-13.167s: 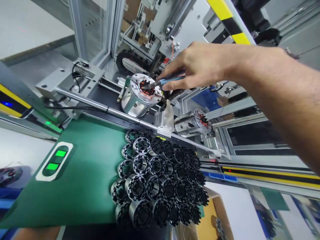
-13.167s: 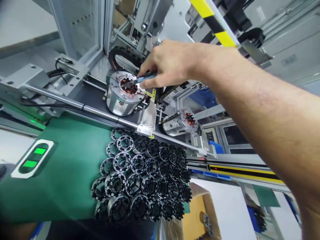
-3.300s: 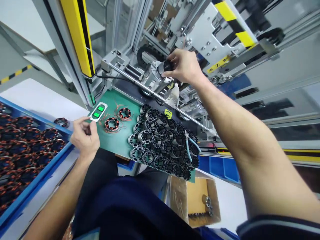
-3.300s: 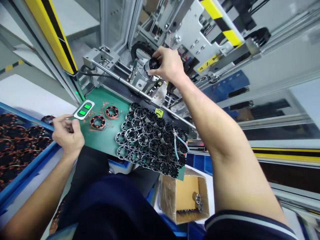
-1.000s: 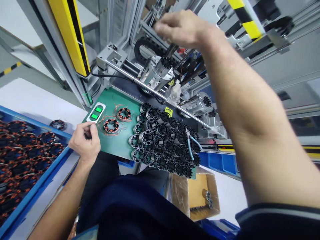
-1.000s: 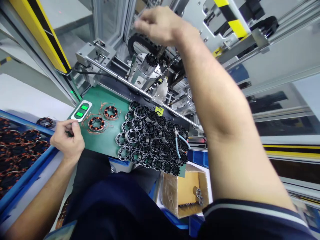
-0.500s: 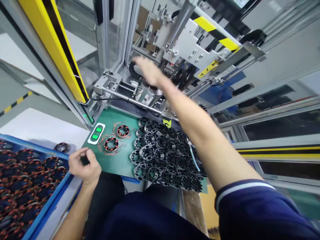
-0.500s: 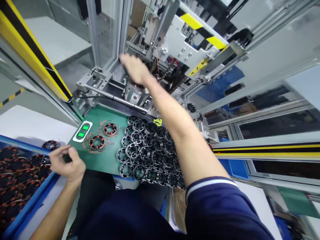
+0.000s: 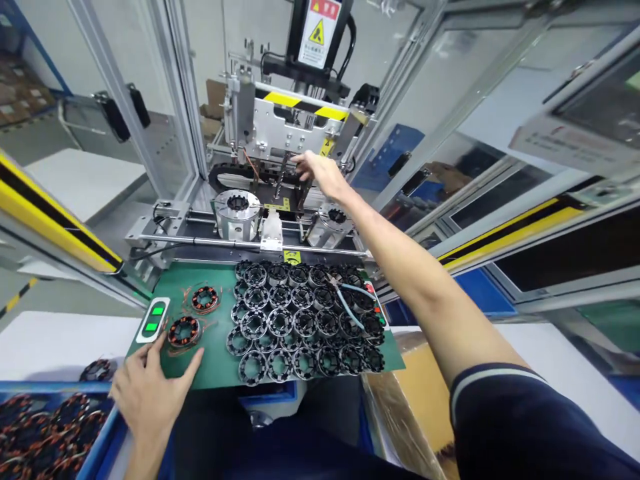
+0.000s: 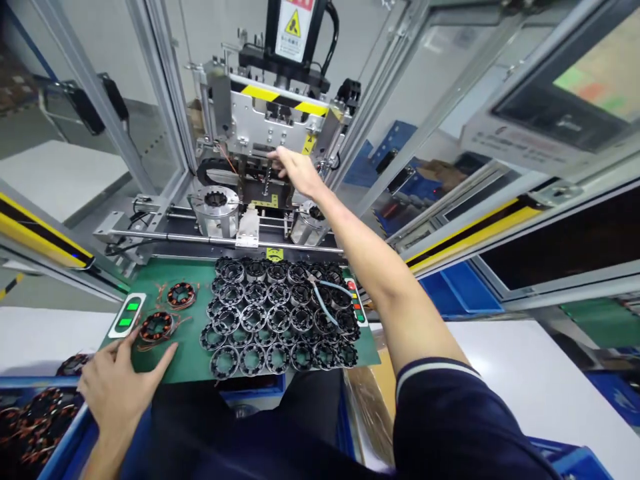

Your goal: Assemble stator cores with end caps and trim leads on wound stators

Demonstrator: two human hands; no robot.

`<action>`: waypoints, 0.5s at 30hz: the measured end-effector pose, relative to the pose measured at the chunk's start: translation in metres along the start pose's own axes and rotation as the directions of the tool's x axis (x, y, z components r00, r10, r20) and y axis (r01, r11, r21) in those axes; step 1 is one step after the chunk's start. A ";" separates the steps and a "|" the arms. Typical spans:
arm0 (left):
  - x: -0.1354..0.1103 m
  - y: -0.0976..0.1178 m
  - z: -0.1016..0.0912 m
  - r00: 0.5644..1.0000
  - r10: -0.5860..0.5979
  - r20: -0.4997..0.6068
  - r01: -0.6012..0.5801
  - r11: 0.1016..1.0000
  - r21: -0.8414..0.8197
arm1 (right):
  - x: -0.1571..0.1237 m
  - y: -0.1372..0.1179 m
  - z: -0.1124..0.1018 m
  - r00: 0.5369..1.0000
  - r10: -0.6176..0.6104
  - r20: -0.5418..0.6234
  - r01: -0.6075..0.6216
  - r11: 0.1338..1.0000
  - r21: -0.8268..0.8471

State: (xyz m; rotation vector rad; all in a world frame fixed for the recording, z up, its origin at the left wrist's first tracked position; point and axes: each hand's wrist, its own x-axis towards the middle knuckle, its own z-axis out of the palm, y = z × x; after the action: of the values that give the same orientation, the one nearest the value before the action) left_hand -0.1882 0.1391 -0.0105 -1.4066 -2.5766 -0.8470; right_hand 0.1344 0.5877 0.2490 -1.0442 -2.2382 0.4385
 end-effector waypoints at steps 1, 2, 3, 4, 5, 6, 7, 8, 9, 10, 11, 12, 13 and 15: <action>0.001 0.006 0.002 1.000 -0.013 0.021 0.013 1.000 0.020 | -0.011 0.017 -0.011 0.999 0.054 0.001 -0.054 0.998 -0.026; 0.003 0.012 0.005 0.999 -0.039 0.033 0.038 0.999 0.018 | -0.020 0.033 -0.017 0.994 0.108 0.007 -0.108 0.993 -0.054; 0.006 0.019 0.008 0.996 -0.072 0.043 0.072 0.997 0.005 | -0.029 0.047 -0.019 0.987 0.160 0.018 -0.158 0.984 -0.083; 0.008 0.024 0.010 0.992 -0.114 0.046 0.116 0.993 -0.026 | -0.037 0.058 -0.016 0.978 0.207 0.033 -0.202 0.973 -0.111; 0.011 0.029 0.012 0.986 -0.159 0.048 0.162 0.984 -0.074 | -0.043 0.065 -0.011 0.968 0.245 0.046 -0.237 0.962 -0.137; 0.013 0.033 0.012 0.979 -0.200 0.043 0.204 0.970 -0.133 | -0.048 0.070 -0.006 0.960 0.275 0.053 -0.264 0.952 -0.156; 0.015 0.036 0.012 0.972 -0.234 0.033 0.236 0.952 -0.195 | -0.051 0.072 -0.001 0.954 0.296 0.053 -0.283 0.944 -0.170; 0.017 0.038 0.011 0.965 -0.263 0.018 0.259 0.932 -0.254 | -0.052 0.070 0.003 0.951 0.307 0.045 -0.295 0.939 -0.177; 0.019 0.040 0.009 0.958 -0.288 0.000 0.274 0.912 -0.307 | -0.053 0.066 0.005 0.951 0.308 0.029 -0.298 0.938 -0.178; 0.020 0.040 0.005 0.951 -0.308 -0.022 0.280 0.891 -0.358 | -0.053 0.060 0.005 0.954 0.300 0.005 -0.294 0.940 -0.174; 0.022 0.040 0.000 0.946 -0.322 -0.042 0.277 0.868 -0.413 | -0.053 0.052 0.003 0.959 0.283 -0.025 -0.283 0.945 -0.166; 0.024 0.040 -0.006 0.941 -0.332 -0.060 0.264 0.836 -0.480 | -0.055 0.043 -0.001 0.964 0.259 -0.060 -0.265 0.952 -0.153; 0.026 0.038 -0.013 0.940 -0.334 -0.075 0.239 0.799 -0.552 | -0.059 0.034 -0.007 0.968 0.230 -0.101 -0.242 0.961 -0.136; 0.026 0.033 -0.031 0.953 -0.290 -0.092 0.154 0.722 -0.675 | -0.077 0.021 -0.023 0.964 0.178 -0.199 -0.200 0.975 -0.097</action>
State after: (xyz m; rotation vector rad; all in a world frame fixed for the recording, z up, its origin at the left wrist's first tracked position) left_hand -0.1825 0.1570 0.0381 -1.0291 -2.4123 -1.9892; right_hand 0.1997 0.5419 0.2249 -1.3116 -2.0240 0.2776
